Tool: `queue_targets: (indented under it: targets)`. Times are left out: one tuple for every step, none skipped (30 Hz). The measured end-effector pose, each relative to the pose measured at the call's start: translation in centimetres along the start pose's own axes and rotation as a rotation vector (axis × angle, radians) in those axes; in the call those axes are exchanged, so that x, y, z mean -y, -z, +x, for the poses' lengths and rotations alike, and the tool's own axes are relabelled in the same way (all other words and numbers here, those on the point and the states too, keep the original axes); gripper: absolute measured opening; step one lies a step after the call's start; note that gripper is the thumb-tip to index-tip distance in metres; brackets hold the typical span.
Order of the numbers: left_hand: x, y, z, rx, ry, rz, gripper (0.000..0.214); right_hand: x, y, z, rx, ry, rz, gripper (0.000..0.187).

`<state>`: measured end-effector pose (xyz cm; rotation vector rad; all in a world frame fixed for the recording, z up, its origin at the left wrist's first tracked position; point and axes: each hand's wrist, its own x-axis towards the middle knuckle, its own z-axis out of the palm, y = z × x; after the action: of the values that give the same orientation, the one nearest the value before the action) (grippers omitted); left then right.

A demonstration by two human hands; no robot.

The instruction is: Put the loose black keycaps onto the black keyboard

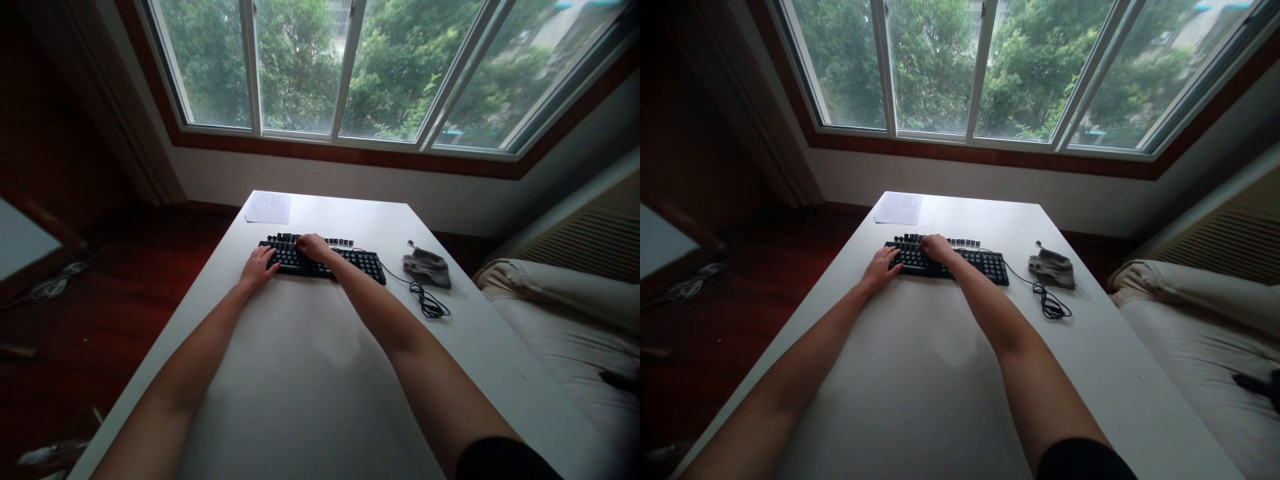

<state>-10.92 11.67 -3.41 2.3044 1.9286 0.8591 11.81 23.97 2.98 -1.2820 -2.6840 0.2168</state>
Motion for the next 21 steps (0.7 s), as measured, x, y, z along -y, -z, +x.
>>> queue_targets:
  targets:
    - [0.0,0.0,0.0,0.0,0.001,-0.001,0.057,0.0,0.1,0.0,0.006,0.003,0.001,0.026]
    - [0.0,0.0,0.0,0.0,0.001,-0.002,0.057,0.1,0.1,-0.1,0.011,0.006,0.001,0.027]
    - [0.0,0.0,0.0,0.0,0.001,-0.005,0.057,0.1,0.2,-0.1,0.013,0.007,-0.002,0.027]
    - [0.0,0.0,0.0,0.0,0.001,-0.008,0.057,0.2,0.2,-0.1,0.013,0.006,-0.008,0.027]
    - [0.1,0.0,0.0,-0.001,0.001,-0.01,0.057,0.4,0.2,-0.1,0.01,0.005,-0.016,0.027]
    - [0.1,0.0,0.0,0.0,0.001,-0.012,0.057,0.5,0.2,-0.1,0.004,0.005,-0.024,0.027]
    - [0.1,0.0,0.0,-0.001,0.002,-0.013,0.057,0.6,0.2,-0.1,-0.002,0.005,-0.031,0.027]
    - [0.1,0.0,0.0,-0.001,0.002,-0.013,0.057,0.7,0.2,-0.1,-0.003,0.007,-0.036,0.027]
    - [0.1,0.0,0.0,0.0,0.001,-0.013,0.057,0.7,0.2,-0.1,0.001,0.008,-0.04,0.027]
    - [0.1,0.0,0.0,0.002,0.001,-0.012,0.058,0.8,0.3,-0.1,0.008,0.01,-0.041,0.027]
    - [0.1,0.0,0.0,0.003,0.002,-0.01,0.058,0.8,0.3,-0.1,0.018,0.011,-0.041,0.027]
    - [0.1,0.0,-0.1,0.004,0.002,-0.008,0.058,0.8,0.4,-0.2,0.029,0.012,-0.04,0.027]
    - [0.1,0.0,-0.1,0.004,0.002,-0.005,0.059,0.8,0.5,-0.2,0.037,0.015,-0.041,0.026]
    - [0.1,0.0,-0.1,0.005,0.001,-0.003,0.059,0.9,0.5,-0.3,0.038,0.022,-0.045,0.026]
    - [0.1,0.0,-0.1,0.005,-0.001,-0.002,0.059,1.0,0.6,-0.3,0.035,0.03,-0.053,0.026]
    - [0.1,0.0,-0.1,0.004,-0.002,-0.002,0.059,1.1,0.6,-0.4,0.03,0.037,-0.064,0.026]
    - [0.1,0.0,-0.1,0.003,-0.003,-0.003,0.058,1.2,0.6,-0.4,0.024,0.043,-0.074,0.026]
    - [0.1,0.0,-0.1,0.0,-0.005,-0.006,0.058,1.3,0.5,-0.5,0.021,0.047,-0.081,0.026]
    - [0.1,0.0,-0.1,-0.003,-0.006,-0.009,0.057,1.4,0.5,-0.5,0.02,0.046,-0.083,0.025]
    - [0.1,0.1,-0.1,-0.006,-0.007,-0.012,0.057,1.4,0.5,-0.5,0.022,0.041,-0.078,0.025]
    - [0.0,0.1,-0.1,-0.007,-0.007,-0.014,0.057,1.5,0.4,-0.5,0.023,0.038,-0.07,0.025]
